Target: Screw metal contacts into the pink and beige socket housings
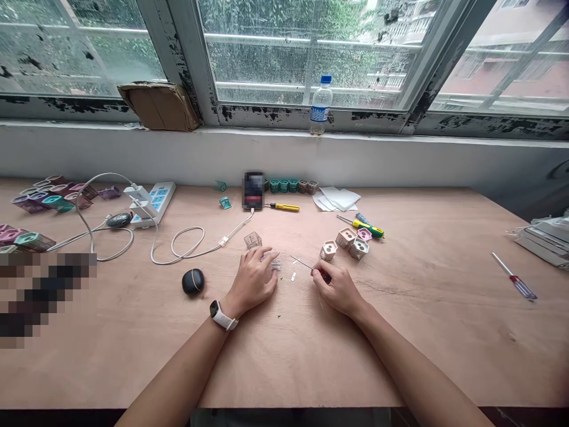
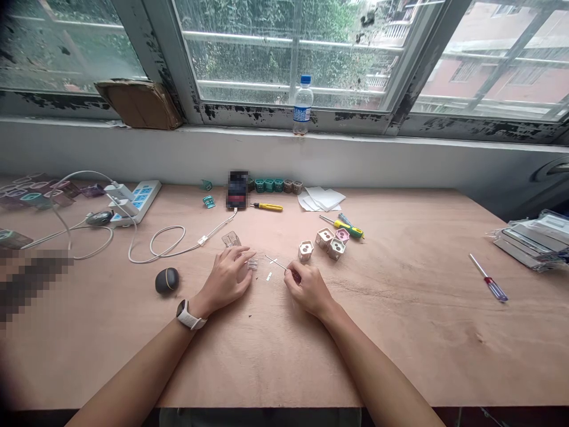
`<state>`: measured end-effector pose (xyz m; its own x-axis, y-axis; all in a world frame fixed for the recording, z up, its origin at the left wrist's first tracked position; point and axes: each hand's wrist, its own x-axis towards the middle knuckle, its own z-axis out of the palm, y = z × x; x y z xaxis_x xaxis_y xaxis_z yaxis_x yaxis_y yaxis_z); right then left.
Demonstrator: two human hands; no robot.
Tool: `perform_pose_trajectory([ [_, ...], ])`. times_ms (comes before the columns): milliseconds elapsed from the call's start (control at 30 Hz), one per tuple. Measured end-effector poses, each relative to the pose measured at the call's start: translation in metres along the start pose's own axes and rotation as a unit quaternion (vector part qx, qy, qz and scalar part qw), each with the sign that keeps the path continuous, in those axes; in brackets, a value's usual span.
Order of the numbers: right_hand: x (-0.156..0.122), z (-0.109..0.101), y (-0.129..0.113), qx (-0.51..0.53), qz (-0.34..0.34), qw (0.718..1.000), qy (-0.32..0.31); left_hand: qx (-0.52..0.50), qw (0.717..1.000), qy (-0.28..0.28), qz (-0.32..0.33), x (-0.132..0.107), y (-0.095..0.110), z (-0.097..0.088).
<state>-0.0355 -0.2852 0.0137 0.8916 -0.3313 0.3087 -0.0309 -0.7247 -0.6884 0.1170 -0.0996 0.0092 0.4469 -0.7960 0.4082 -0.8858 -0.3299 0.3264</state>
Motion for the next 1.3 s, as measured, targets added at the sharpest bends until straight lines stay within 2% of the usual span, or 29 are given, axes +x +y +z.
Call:
perform_pose_trajectory([
  [500, 0.000, -0.001, -0.002, -0.001, 0.004, 1.000, -0.006, 0.004, 1.000, 0.008, -0.009, 0.000, -0.002, 0.005],
  [767, 0.000, -0.001, -0.003, -0.006, -0.002, 1.000, -0.009, 0.007, 0.996, 0.030, -0.079, 0.000, 0.006, 0.008],
  [1300, 0.001, 0.000, -0.006, -0.004, -0.009, 1.000, -0.016, -0.001, 0.994, 0.060, -0.092, 0.000, 0.009, 0.009],
])
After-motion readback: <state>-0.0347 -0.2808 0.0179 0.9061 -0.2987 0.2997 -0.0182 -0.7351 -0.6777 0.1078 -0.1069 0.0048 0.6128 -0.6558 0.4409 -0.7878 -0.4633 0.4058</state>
